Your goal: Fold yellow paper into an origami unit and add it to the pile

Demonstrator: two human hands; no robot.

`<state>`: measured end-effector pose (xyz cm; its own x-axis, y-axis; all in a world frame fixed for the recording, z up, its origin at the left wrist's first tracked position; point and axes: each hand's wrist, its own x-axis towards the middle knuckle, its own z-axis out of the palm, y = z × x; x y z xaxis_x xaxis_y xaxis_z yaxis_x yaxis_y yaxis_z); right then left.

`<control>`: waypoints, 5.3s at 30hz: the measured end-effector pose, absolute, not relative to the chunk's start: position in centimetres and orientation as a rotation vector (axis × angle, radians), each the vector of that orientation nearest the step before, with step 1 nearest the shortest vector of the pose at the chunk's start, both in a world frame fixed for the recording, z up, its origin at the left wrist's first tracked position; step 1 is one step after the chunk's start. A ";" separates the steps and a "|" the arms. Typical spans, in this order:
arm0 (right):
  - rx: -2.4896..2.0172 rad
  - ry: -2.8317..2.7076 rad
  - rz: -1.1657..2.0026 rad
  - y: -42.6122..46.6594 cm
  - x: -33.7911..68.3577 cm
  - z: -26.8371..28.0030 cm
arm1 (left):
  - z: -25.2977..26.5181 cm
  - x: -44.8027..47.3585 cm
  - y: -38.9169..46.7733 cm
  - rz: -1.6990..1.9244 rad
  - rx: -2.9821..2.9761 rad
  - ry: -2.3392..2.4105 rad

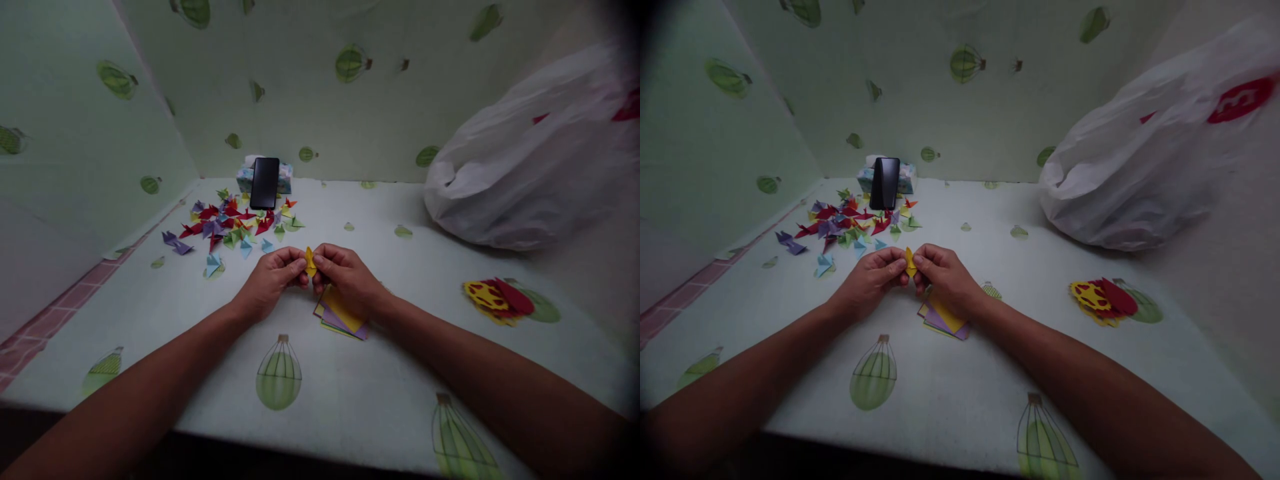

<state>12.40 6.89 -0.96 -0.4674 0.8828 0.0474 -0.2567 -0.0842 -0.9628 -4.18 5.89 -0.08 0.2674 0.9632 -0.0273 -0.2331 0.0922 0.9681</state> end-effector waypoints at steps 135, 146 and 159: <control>-0.853 -1.521 1.525 7.1 12.5 -0.6 | -0.2 -4.5 6.1 1.285 1.286 1.102; -0.884 -1.537 1.423 7.4 12.7 -0.5 | -0.6 -4.6 6.0 1.228 1.152 1.023; -0.939 -1.655 1.206 7.2 12.7 -1.2 | -0.3 -4.3 5.9 1.158 1.210 1.027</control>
<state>12.68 7.18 -1.20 -0.3474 0.9148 0.2060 0.0841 0.2492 -0.9648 -4.34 5.90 -0.34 0.1409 0.9898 0.0194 -0.0989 -0.0054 0.9951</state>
